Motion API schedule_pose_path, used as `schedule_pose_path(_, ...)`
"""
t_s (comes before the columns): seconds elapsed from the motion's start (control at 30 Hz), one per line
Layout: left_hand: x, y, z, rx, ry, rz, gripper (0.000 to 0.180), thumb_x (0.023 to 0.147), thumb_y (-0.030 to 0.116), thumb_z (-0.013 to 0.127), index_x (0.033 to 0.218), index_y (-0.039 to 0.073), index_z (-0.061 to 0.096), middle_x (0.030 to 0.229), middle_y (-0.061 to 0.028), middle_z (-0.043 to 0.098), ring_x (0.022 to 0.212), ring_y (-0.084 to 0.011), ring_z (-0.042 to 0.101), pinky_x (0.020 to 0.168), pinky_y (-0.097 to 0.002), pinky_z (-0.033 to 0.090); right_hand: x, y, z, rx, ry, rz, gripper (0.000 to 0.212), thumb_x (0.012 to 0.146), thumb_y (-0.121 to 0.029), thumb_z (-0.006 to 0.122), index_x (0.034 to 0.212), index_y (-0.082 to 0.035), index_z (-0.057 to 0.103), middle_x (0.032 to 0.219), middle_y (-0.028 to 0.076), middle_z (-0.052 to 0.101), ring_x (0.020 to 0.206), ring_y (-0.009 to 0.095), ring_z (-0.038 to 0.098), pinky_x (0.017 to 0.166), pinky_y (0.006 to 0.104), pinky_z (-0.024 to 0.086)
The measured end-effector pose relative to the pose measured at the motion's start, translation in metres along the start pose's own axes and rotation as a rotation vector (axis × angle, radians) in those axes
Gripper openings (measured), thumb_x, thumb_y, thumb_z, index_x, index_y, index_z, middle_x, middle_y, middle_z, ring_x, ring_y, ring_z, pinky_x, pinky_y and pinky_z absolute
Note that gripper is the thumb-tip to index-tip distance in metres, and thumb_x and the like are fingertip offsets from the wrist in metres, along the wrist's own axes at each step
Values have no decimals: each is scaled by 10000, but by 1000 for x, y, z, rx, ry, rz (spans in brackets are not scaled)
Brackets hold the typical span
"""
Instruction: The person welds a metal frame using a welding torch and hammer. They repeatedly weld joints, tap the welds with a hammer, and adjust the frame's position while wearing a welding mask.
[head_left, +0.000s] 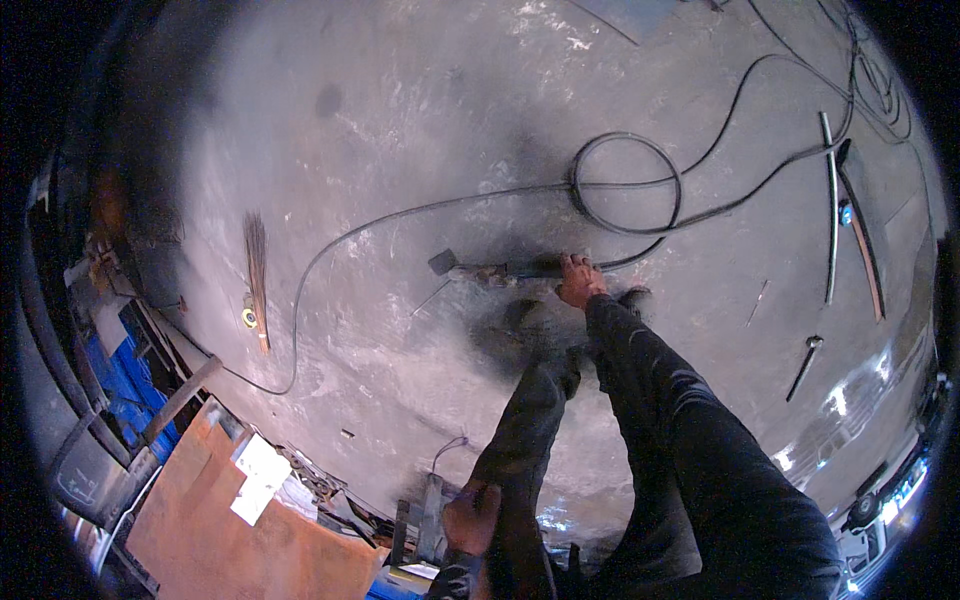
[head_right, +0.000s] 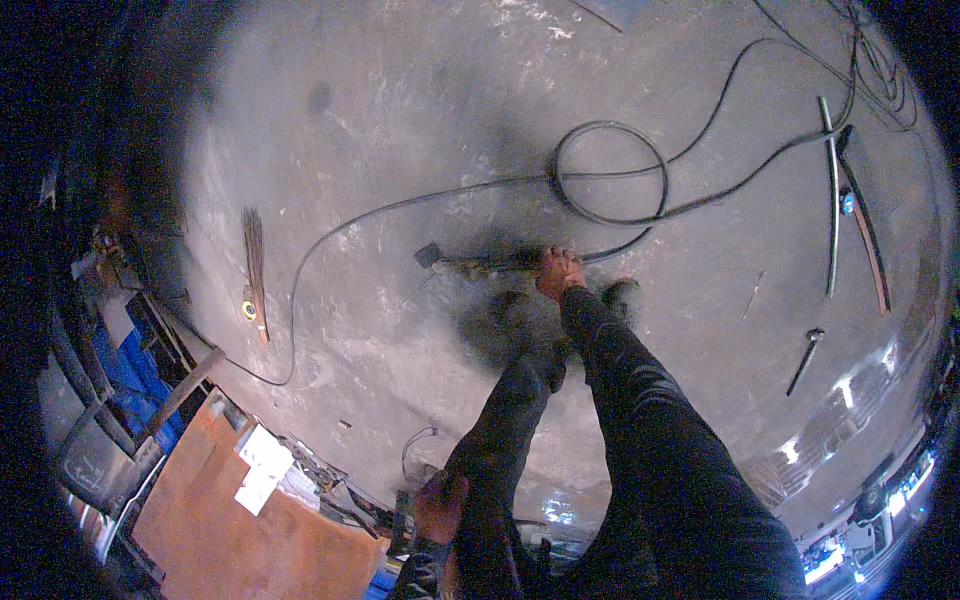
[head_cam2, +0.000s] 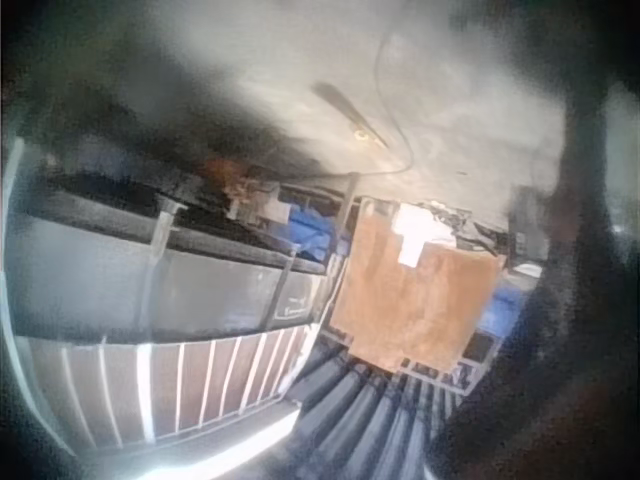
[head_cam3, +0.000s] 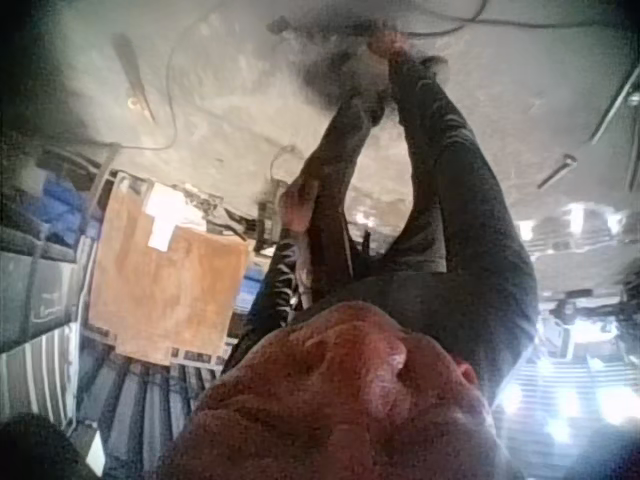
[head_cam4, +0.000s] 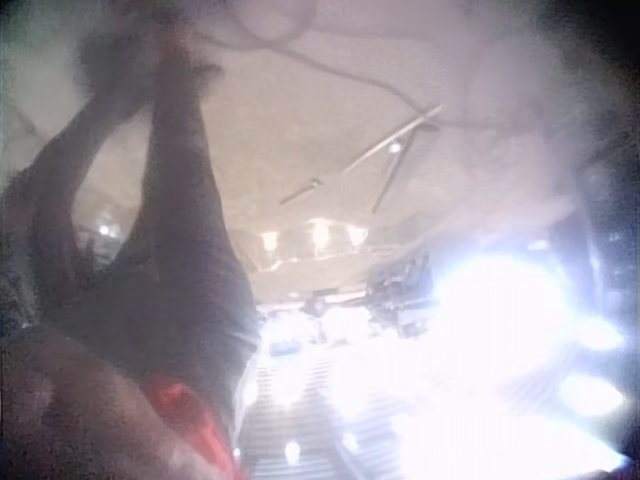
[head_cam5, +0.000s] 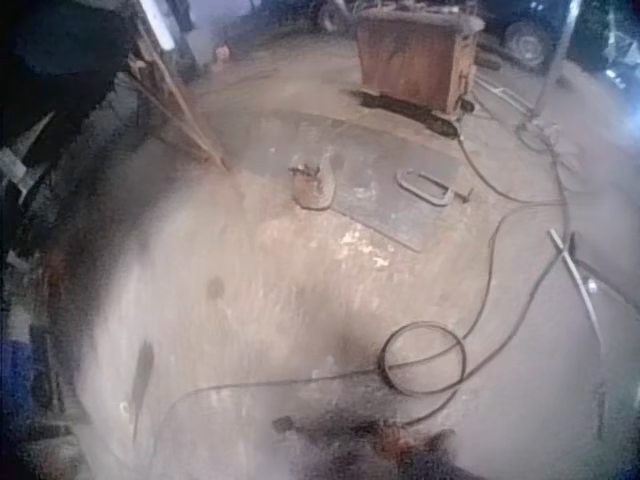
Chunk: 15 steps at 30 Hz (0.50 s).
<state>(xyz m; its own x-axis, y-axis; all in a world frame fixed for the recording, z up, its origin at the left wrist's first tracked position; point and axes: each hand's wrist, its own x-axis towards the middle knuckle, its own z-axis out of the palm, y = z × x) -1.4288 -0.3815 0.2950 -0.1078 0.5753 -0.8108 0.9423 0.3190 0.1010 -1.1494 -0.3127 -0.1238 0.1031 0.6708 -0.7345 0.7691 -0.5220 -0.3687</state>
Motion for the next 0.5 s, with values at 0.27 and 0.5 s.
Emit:
schedule_pose_path(0.27,4,-3,-7,61,71,46,339,927,367,707,1029,45,744,837,-238,727,764,-418,723,674,-500,555,6,17,73,-167,-176,24,528,855,-319,652,1333,-102,608,1334,150,626,1252,354,585,1011,575,475)
schedule_pose_path(0.5,22,17,-14,-5,-85,65,388,963,400,629,999,26,724,917,-253,721,860,-430,710,728,-493,541,-36,29,72,286,-239,89,399,796,-377,735,1080,-97,753,1016,165,753,944,367,722,807,493,570)
